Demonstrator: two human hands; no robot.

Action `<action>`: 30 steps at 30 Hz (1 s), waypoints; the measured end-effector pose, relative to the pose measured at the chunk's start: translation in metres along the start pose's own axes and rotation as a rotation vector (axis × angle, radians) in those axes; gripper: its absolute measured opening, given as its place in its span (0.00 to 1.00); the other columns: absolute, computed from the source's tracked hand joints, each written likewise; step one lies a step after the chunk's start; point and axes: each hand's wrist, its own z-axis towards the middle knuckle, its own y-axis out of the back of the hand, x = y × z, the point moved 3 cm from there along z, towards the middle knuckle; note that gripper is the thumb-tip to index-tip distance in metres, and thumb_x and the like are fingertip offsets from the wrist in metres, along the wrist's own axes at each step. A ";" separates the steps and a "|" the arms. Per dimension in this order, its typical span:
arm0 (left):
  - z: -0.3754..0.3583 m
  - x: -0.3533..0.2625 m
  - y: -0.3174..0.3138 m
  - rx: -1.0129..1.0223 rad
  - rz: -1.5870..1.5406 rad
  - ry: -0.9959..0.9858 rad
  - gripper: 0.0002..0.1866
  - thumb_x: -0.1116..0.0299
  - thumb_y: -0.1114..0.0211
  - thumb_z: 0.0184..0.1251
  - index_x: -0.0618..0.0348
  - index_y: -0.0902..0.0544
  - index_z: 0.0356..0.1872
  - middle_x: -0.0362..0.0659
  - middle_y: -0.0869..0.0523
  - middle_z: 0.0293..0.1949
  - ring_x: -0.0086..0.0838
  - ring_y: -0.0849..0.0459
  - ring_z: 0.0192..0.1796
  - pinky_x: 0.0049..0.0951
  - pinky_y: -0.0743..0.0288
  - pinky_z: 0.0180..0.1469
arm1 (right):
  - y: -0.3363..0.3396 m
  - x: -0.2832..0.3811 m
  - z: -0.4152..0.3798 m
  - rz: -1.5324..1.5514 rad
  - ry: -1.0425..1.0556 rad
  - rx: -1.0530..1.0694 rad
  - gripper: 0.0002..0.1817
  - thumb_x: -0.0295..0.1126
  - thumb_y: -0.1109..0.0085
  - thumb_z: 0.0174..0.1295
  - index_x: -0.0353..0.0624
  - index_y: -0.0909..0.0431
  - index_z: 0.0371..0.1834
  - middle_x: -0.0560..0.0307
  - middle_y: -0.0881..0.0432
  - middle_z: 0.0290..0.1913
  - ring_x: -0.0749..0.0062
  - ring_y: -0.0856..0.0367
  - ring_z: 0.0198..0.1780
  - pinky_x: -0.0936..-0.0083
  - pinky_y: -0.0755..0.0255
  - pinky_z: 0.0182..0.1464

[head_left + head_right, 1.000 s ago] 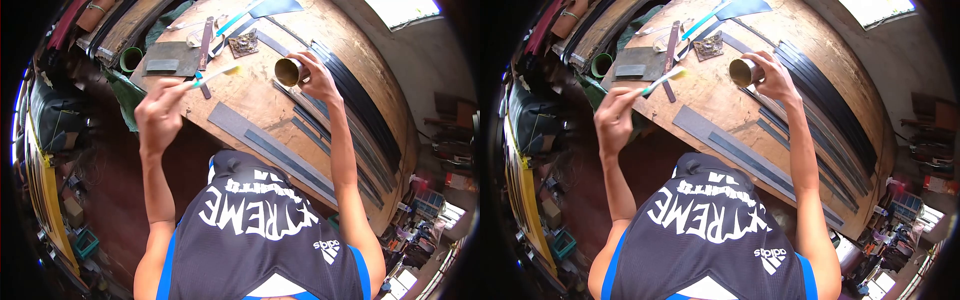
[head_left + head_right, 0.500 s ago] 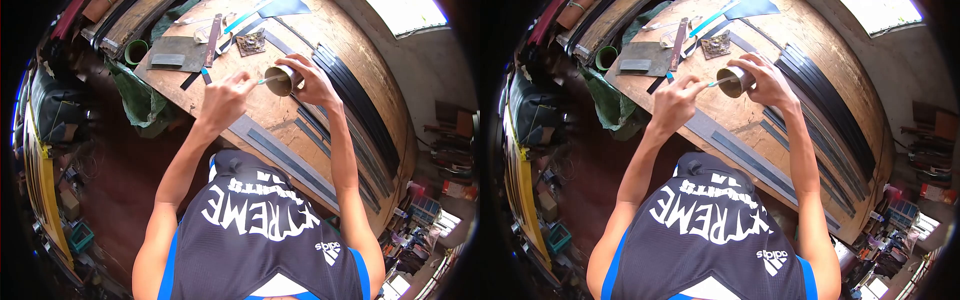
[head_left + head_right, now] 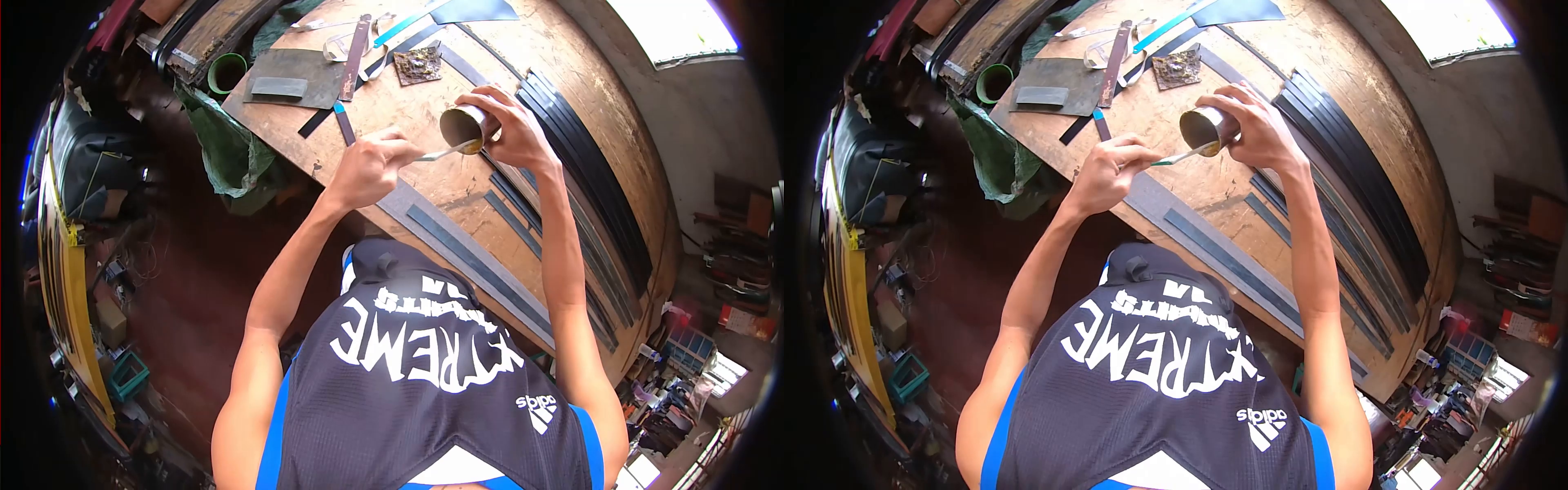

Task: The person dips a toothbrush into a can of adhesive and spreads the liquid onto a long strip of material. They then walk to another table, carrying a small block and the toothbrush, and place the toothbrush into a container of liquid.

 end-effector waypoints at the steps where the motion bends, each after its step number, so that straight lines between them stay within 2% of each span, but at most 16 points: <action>1: -0.004 0.008 -0.004 -0.003 -0.130 0.043 0.13 0.83 0.37 0.65 0.61 0.11 0.47 0.41 0.14 0.37 0.29 0.17 0.30 0.29 0.27 0.32 | -0.002 -0.002 0.000 0.001 -0.001 0.001 0.39 0.17 0.26 0.41 0.57 0.20 0.62 0.61 0.22 0.61 0.73 0.15 0.45 0.73 0.14 0.51; 3: -0.011 0.019 -0.007 -0.005 -0.261 0.086 0.12 0.84 0.38 0.67 0.64 0.11 0.47 0.40 0.15 0.35 0.24 0.21 0.27 0.26 0.30 0.29 | -0.009 -0.009 -0.001 0.141 -0.112 0.014 0.40 0.16 0.37 0.41 0.62 0.21 0.63 0.57 0.21 0.60 0.58 0.18 0.54 0.63 0.18 0.57; 4: -0.017 0.027 -0.010 0.027 -0.485 0.321 0.10 0.83 0.38 0.69 0.65 0.11 0.46 0.37 0.16 0.34 0.19 0.26 0.26 0.23 0.34 0.28 | -0.013 -0.010 -0.001 0.141 -0.113 0.014 0.40 0.16 0.37 0.41 0.62 0.21 0.63 0.57 0.21 0.60 0.58 0.18 0.54 0.63 0.18 0.57; 5: -0.024 0.033 -0.015 0.059 -0.706 0.558 0.09 0.82 0.38 0.70 0.67 0.12 0.46 0.35 0.18 0.33 0.14 0.30 0.26 0.19 0.38 0.27 | -0.017 -0.011 -0.001 0.093 -0.089 -0.033 0.38 0.17 0.31 0.43 0.59 0.21 0.63 0.59 0.22 0.60 0.68 0.17 0.47 0.72 0.17 0.48; 6: -0.028 0.031 -0.015 0.060 -0.704 0.559 0.09 0.82 0.38 0.70 0.67 0.12 0.46 0.35 0.18 0.33 0.14 0.30 0.26 0.19 0.38 0.27 | -0.020 -0.010 -0.001 0.045 -0.066 -0.080 0.37 0.19 0.26 0.45 0.56 0.20 0.63 0.61 0.22 0.60 0.77 0.17 0.40 0.80 0.15 0.40; 8: -0.035 0.029 -0.017 -0.024 -1.021 0.612 0.09 0.82 0.38 0.70 0.67 0.11 0.45 0.34 0.18 0.33 0.11 0.32 0.25 0.16 0.42 0.25 | -0.027 -0.009 -0.001 0.016 -0.073 -0.100 0.36 0.22 0.26 0.46 0.56 0.21 0.64 0.59 0.22 0.60 0.71 0.15 0.44 0.75 0.15 0.45; 10: -0.045 0.041 -0.010 -0.085 -0.979 0.609 0.09 0.82 0.38 0.70 0.66 0.11 0.45 0.34 0.18 0.32 0.11 0.32 0.25 0.16 0.41 0.25 | -0.036 -0.011 -0.002 0.061 -0.094 -0.125 0.37 0.22 0.36 0.44 0.59 0.22 0.65 0.54 0.21 0.60 0.54 0.18 0.57 0.63 0.20 0.58; 11: -0.050 0.049 -0.002 -0.148 -0.940 0.604 0.09 0.82 0.38 0.70 0.65 0.11 0.45 0.34 0.18 0.32 0.11 0.32 0.25 0.16 0.40 0.25 | -0.038 -0.012 -0.002 0.047 -0.114 -0.116 0.37 0.22 0.36 0.44 0.56 0.23 0.65 0.53 0.21 0.60 0.52 0.19 0.58 0.63 0.22 0.60; 13: -0.057 0.061 0.026 -0.222 -0.510 0.551 0.09 0.81 0.38 0.70 0.63 0.10 0.44 0.33 0.19 0.30 0.11 0.32 0.24 0.15 0.39 0.25 | -0.039 -0.016 -0.006 0.078 -0.160 -0.115 0.37 0.24 0.35 0.44 0.56 0.23 0.65 0.53 0.21 0.60 0.52 0.19 0.58 0.62 0.22 0.61; 15: -0.065 0.074 0.057 -0.268 -0.364 0.559 0.09 0.80 0.37 0.71 0.63 0.10 0.45 0.32 0.20 0.28 0.11 0.33 0.24 0.15 0.41 0.24 | -0.039 -0.018 -0.009 0.112 -0.202 -0.112 0.37 0.26 0.34 0.44 0.55 0.23 0.66 0.53 0.20 0.59 0.52 0.19 0.58 0.62 0.23 0.61; 18: -0.075 0.099 0.098 -0.407 -0.421 0.574 0.10 0.81 0.39 0.72 0.63 0.11 0.47 0.30 0.22 0.27 0.09 0.36 0.23 0.15 0.46 0.22 | -0.040 -0.024 -0.014 0.175 -0.347 -0.046 0.39 0.32 0.31 0.43 0.55 0.24 0.67 0.53 0.20 0.59 0.51 0.19 0.58 0.61 0.24 0.63; 21: -0.076 0.095 0.140 -0.525 -0.339 0.581 0.10 0.80 0.38 0.72 0.65 0.11 0.48 0.30 0.22 0.29 0.10 0.34 0.24 0.13 0.43 0.24 | -0.052 -0.042 -0.019 0.185 -0.454 0.049 0.53 0.41 0.24 0.40 0.40 0.33 0.75 0.40 0.21 0.66 0.52 0.20 0.64 0.65 0.28 0.68; 24: -0.081 0.104 0.175 -0.533 -0.240 0.547 0.11 0.78 0.38 0.73 0.65 0.12 0.51 0.30 0.21 0.28 0.10 0.33 0.24 0.13 0.44 0.24 | -0.073 -0.061 -0.028 0.328 -0.599 0.045 0.54 0.44 0.23 0.40 0.39 0.34 0.76 0.38 0.20 0.64 0.51 0.20 0.64 0.65 0.28 0.68; 26: -0.080 0.100 0.184 -0.528 -0.208 0.547 0.11 0.78 0.38 0.74 0.66 0.13 0.52 0.30 0.20 0.29 0.11 0.33 0.24 0.13 0.44 0.24 | -0.094 -0.072 -0.027 0.322 -0.586 0.026 0.53 0.46 0.21 0.42 0.39 0.33 0.75 0.41 0.18 0.62 0.53 0.20 0.63 0.65 0.28 0.67; 28: -0.077 0.092 0.188 -0.521 -0.225 0.543 0.11 0.77 0.38 0.74 0.66 0.13 0.52 0.31 0.20 0.30 0.11 0.32 0.24 0.13 0.44 0.24 | -0.116 -0.070 -0.018 0.355 -0.529 -0.198 0.50 0.44 0.20 0.43 0.40 0.31 0.72 0.49 0.15 0.56 0.60 0.17 0.59 0.69 0.26 0.62; 30: -0.075 0.084 0.180 -0.518 -0.255 0.575 0.10 0.78 0.37 0.73 0.65 0.12 0.50 0.30 0.20 0.28 0.11 0.31 0.24 0.13 0.42 0.26 | -0.136 -0.070 -0.011 0.546 -0.502 -0.204 0.47 0.42 0.18 0.43 0.42 0.28 0.70 0.49 0.15 0.57 0.60 0.18 0.60 0.69 0.27 0.64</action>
